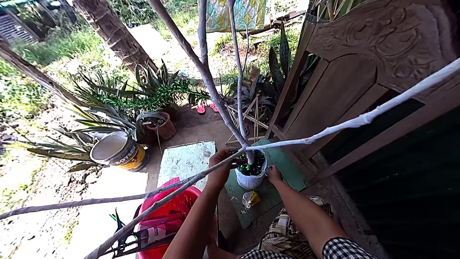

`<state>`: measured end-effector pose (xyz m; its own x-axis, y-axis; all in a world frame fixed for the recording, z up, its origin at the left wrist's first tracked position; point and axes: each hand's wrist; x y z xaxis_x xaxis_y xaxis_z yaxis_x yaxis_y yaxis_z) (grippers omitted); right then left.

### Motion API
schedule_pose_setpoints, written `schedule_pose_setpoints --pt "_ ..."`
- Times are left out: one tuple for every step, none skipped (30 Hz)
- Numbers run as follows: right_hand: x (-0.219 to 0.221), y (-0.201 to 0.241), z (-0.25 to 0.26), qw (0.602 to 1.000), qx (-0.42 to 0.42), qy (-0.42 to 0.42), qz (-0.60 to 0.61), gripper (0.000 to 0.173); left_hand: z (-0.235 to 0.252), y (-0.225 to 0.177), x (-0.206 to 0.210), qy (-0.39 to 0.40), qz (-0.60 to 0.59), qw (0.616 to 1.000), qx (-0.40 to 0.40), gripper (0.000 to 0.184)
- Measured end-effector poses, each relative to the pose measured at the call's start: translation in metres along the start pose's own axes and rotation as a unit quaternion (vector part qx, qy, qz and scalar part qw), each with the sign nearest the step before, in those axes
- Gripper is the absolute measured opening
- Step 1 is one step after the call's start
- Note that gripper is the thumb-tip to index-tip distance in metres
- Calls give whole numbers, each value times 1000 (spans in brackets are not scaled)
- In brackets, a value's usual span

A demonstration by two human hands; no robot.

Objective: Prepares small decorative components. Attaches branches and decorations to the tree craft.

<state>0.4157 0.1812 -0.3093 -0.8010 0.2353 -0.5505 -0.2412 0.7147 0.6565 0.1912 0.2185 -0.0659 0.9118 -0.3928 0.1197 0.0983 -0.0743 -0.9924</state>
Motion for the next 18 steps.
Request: schedule_pose_setpoints --pt "-1 2 -1 1000 2 -6 14 42 0 0 2 4 3 1000 4 18" --pt "-2 4 -3 1000 7 -14 23 42 0 0 3 6 3 1000 6 19" --pt "-3 7 -6 999 15 -26 32 41 0 0 3 10 1 1000 7 20" --pt "-5 10 -10 998 24 -40 40 40 1 0 3 12 -4 1000 8 21" --pt "-9 14 -14 996 36 -58 52 39 2 0 3 16 -6 1000 9 22" --pt "-13 18 -18 993 46 -84 75 39 2 0 3 19 -6 1000 10 22" --pt "-19 23 -23 986 51 -115 109 38 2 -1 2 23 -5 1000 14 23" --pt "-26 29 -31 977 46 -146 146 36 3 -1 2 28 -3 999 17 23" --pt "-35 36 -42 969 21 -169 181 36 3 -2 1 32 -1 999 19 25" --pt "-42 41 -55 960 -22 -184 208 35 2 -3 0 38 2 999 20 25" --pt "-50 45 -71 952 -82 -193 223 34 2 -3 0 45 4 999 20 25" --pt "-58 49 -89 942 -153 -196 223 31 2 -4 0 51 5 999 18 25" --pt "-65 52 -108 928 -235 -198 211 29 3 -4 0 56 7 998 17 24" --pt "-69 53 -126 903 -325 -205 191 26 3 -5 0 59 12 998 17 23" --pt "-73 55 -142 870 -414 -209 168 23 3 -5 -1 62 19 998 17 22" --pt "-76 58 -156 834 -488 -212 141 23 3 -4 -2 65 26 997 18 21" --pt "-80 62 -168 801 -547 -215 115 23 3 -4 -2 68 34 997 20 21" --pt "-84 68 -178 773 -590 -214 91 24 4 -4 -3 71 39 996 25 20"
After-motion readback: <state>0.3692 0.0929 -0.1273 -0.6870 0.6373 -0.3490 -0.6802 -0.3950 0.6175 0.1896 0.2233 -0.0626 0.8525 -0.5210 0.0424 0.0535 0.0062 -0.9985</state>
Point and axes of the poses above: each hand's wrist, its own z-axis towards the middle knuckle, its own x-axis out of the palm, y = z × x
